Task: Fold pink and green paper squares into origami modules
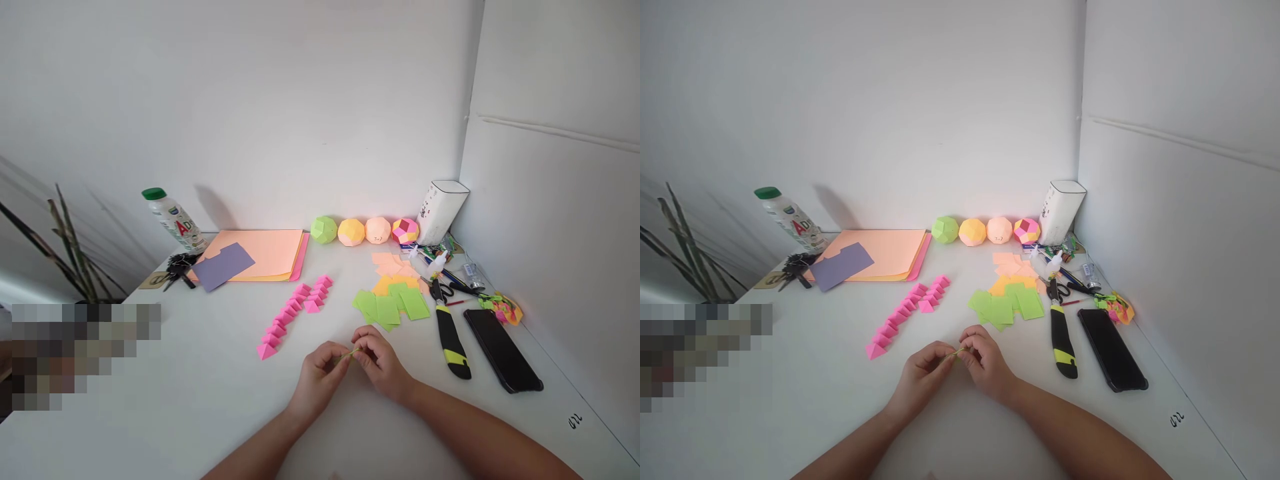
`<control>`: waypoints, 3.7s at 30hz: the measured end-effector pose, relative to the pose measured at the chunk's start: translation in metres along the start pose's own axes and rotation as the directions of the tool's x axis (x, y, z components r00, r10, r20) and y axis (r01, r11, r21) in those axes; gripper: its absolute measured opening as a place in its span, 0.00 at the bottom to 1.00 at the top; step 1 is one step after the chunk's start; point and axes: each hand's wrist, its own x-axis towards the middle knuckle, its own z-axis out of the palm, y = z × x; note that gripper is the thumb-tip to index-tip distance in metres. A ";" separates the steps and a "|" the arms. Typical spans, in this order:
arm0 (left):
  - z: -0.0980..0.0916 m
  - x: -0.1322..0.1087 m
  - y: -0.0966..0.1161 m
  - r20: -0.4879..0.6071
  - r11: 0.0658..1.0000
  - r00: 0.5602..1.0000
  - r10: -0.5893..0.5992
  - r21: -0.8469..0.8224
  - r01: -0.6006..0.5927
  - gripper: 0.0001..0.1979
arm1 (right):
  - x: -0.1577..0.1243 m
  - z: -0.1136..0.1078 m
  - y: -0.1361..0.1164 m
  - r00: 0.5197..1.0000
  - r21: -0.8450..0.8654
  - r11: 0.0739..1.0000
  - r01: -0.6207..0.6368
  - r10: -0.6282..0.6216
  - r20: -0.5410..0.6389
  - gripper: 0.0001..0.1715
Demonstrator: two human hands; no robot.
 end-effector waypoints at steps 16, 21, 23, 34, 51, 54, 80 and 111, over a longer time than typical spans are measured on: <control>-0.001 -0.002 0.004 -0.003 0.997 0.999 0.038 0.062 -0.038 0.07 | -0.002 0.003 0.001 0.998 -0.091 0.994 0.058 -0.057 0.014 0.07; -0.002 -0.002 0.005 -0.013 0.997 0.999 0.030 0.068 -0.029 0.08 | -0.002 0.002 0.000 1.000 -0.034 0.999 0.016 -0.016 0.008 0.07; -0.002 -0.002 0.005 -0.017 0.998 0.999 0.028 0.060 -0.027 0.08 | -0.002 0.001 -0.001 1.000 -0.013 1.000 0.001 -0.001 0.019 0.08; 0.000 -0.002 0.004 -0.027 0.999 0.999 -0.023 -0.047 0.022 0.09 | 0.000 -0.002 -0.004 1.000 0.013 1.000 0.014 -0.014 0.003 0.12; 0.000 -0.001 -0.001 -0.116 0.979 0.976 0.186 -0.068 -0.195 0.23 | -0.005 -0.003 0.002 0.936 -0.159 0.938 0.307 -0.328 -0.129 0.08; 0.002 -0.001 0.000 -0.037 0.963 0.996 0.083 -0.256 -0.089 0.17 | -0.005 -0.003 0.002 0.938 -0.172 0.937 0.304 -0.326 -0.121 0.07; -0.003 0.001 0.000 -0.020 0.998 1.000 0.009 -0.068 -0.010 0.13 | 0.001 -0.003 -0.003 0.990 -0.100 0.986 0.136 -0.140 -0.027 0.10; -0.003 0.001 0.006 -0.033 0.972 0.989 -0.145 -0.193 0.136 0.05 | 0.003 -0.003 -0.007 0.993 -0.003 0.996 0.092 -0.092 -0.072 0.11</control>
